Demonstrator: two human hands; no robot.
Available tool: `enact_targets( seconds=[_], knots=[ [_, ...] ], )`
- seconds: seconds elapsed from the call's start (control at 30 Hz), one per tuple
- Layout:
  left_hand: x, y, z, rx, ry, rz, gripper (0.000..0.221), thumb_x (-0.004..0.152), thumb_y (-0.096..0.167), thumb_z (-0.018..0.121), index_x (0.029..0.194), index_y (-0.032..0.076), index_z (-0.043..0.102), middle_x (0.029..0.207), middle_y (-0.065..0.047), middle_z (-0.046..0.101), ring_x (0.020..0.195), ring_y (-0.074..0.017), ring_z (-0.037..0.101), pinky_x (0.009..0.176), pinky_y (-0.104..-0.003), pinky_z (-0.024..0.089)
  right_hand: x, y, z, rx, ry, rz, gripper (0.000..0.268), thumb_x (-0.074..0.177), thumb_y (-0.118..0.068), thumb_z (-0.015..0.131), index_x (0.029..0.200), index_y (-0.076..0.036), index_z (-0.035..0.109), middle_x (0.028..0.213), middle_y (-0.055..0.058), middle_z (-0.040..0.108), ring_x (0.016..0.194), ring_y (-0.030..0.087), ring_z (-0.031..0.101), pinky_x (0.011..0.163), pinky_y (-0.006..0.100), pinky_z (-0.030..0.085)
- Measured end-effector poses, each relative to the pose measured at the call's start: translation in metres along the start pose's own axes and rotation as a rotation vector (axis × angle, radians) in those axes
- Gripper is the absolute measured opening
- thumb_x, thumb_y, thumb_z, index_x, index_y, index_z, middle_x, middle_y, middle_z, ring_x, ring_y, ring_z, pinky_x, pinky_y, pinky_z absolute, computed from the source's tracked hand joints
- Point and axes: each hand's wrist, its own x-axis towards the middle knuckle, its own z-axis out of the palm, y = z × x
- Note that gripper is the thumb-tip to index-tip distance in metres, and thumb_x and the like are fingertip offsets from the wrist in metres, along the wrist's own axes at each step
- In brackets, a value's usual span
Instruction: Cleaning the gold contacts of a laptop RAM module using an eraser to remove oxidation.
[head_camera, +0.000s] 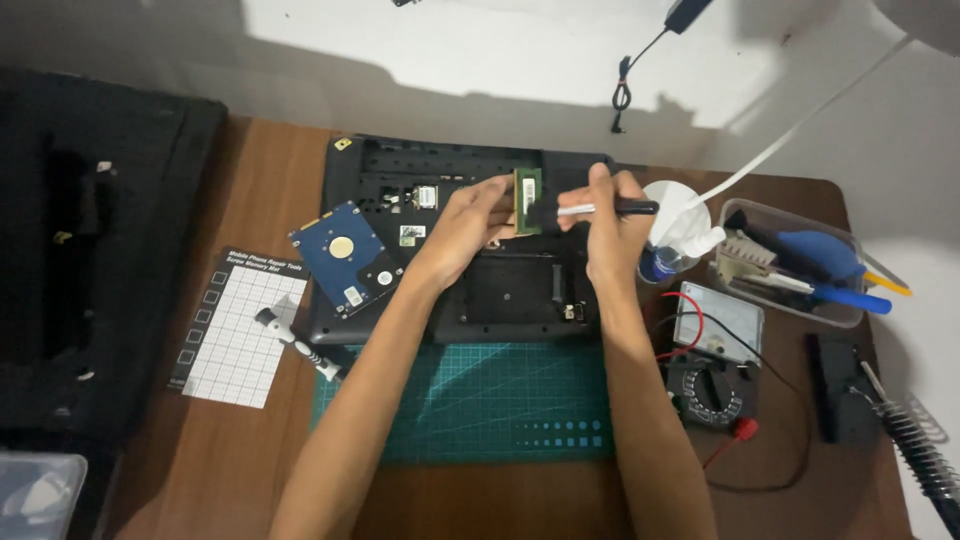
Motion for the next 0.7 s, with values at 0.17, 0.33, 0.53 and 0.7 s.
enact_targets(
  seconds=[0.17, 0.33, 0.53, 0.7],
  knots=[
    [0.001, -0.001, -0.001, -0.017, -0.014, 0.004, 0.045, 0.092, 0.023, 0.041, 0.126, -0.006, 0.046, 0.111, -0.028, 0.057, 0.102, -0.0335, 0.059, 0.085, -0.042, 0.05, -0.002, -0.001, -0.001, 0.041, -0.049, -0.035, 0.04, 0.093, -0.027, 0.049, 0.061, -0.005, 0.05, 0.061, 0.019, 0.063, 0.044, 0.02, 0.061, 0.036, 0.023, 0.046],
    [0.016, -0.02, -0.007, 0.047, -0.015, 0.073, 0.034, 0.09, 0.015, 0.05, 0.121, 0.002, 0.055, 0.105, -0.022, 0.062, 0.096, -0.0288, 0.063, 0.079, -0.038, 0.055, 0.001, 0.005, -0.006, 0.033, -0.04, -0.056, 0.042, 0.095, -0.025, 0.045, 0.059, -0.004, 0.051, 0.06, 0.019, 0.063, 0.044, 0.021, 0.061, 0.038, 0.022, 0.046],
    [0.017, -0.029, -0.013, 0.198, -0.025, 0.172, 0.039, 0.082, 0.01, 0.06, 0.121, 0.005, 0.056, 0.094, -0.017, 0.065, 0.089, -0.0243, 0.064, 0.074, -0.034, 0.055, -0.003, -0.008, 0.002, 0.003, -0.048, -0.076, 0.038, 0.094, -0.025, 0.049, 0.065, -0.001, 0.054, 0.069, 0.019, 0.065, 0.054, 0.022, 0.066, 0.047, 0.025, 0.054],
    [0.016, -0.029, -0.01, 0.221, -0.045, 0.207, 0.047, 0.077, 0.003, 0.064, 0.122, 0.001, 0.052, 0.096, -0.019, 0.065, 0.091, -0.0251, 0.063, 0.075, -0.036, 0.054, -0.002, -0.002, 0.0, -0.011, -0.051, -0.078, 0.042, 0.095, -0.025, 0.046, 0.061, -0.003, 0.055, 0.065, 0.017, 0.065, 0.049, 0.018, 0.063, 0.044, 0.022, 0.051]
  ],
)
